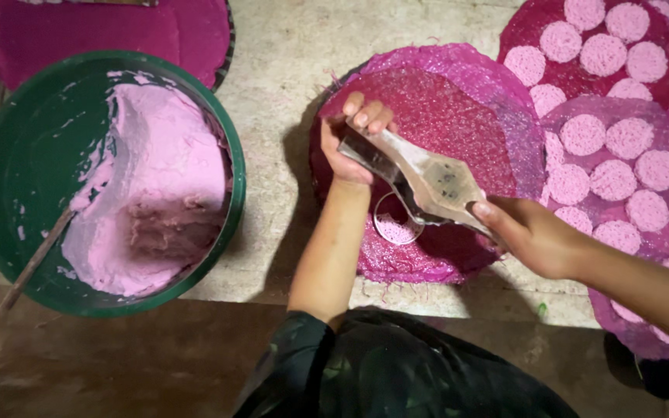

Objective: The person scoops pink dough from a green bowl into a handheld metal mold, then presses the mold onto a pink mat to form circular patties. The person repeatedly fills the mold, presses it, and arranges the finished patties on the mat.

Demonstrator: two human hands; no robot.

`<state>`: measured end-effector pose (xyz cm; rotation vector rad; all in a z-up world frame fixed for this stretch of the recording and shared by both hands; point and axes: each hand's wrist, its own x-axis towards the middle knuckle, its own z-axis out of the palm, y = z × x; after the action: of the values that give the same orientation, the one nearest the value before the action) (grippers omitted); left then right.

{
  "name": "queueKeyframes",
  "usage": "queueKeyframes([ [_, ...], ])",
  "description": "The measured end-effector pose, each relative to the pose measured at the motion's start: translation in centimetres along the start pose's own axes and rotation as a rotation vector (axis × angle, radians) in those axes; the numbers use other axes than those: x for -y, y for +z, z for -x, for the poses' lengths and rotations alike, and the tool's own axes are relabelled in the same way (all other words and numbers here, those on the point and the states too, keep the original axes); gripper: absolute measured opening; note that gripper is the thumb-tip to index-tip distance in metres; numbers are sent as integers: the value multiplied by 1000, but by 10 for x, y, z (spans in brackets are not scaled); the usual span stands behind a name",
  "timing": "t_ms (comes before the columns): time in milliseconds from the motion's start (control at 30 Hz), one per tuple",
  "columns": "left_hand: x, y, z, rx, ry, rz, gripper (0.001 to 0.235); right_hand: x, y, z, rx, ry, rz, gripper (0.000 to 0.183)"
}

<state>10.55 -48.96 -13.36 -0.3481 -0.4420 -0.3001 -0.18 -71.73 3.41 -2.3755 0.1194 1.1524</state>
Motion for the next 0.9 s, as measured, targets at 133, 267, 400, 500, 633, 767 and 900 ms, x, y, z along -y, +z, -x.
queueKeyframes([
  [133, -17, 12, -8, 74, -18, -106, 28, 2, 14, -12, -33, -106, -78, 65],
  [267, -28, 25, 3, 48, 2, -173, 31, 0, 29, -19, 34, -162, -215, 65],
  [400, -15, 26, 26, -66, 34, -169, 33, -6, 29, -15, 125, -22, -242, 70],
  [500, 5, 20, 27, -156, 61, -147, 28, -12, 15, -9, 128, 87, -222, 70],
  [633, 4, 14, 11, -109, 61, -112, 30, -16, 9, -12, 12, -3, -96, 75],
  [767, -12, 13, 3, -96, -2, -166, 21, -17, 17, -19, -12, -114, -258, 74],
  [900, -5, 20, 2, -146, 22, -160, 22, -18, 14, -20, -20, -16, -179, 72],
])
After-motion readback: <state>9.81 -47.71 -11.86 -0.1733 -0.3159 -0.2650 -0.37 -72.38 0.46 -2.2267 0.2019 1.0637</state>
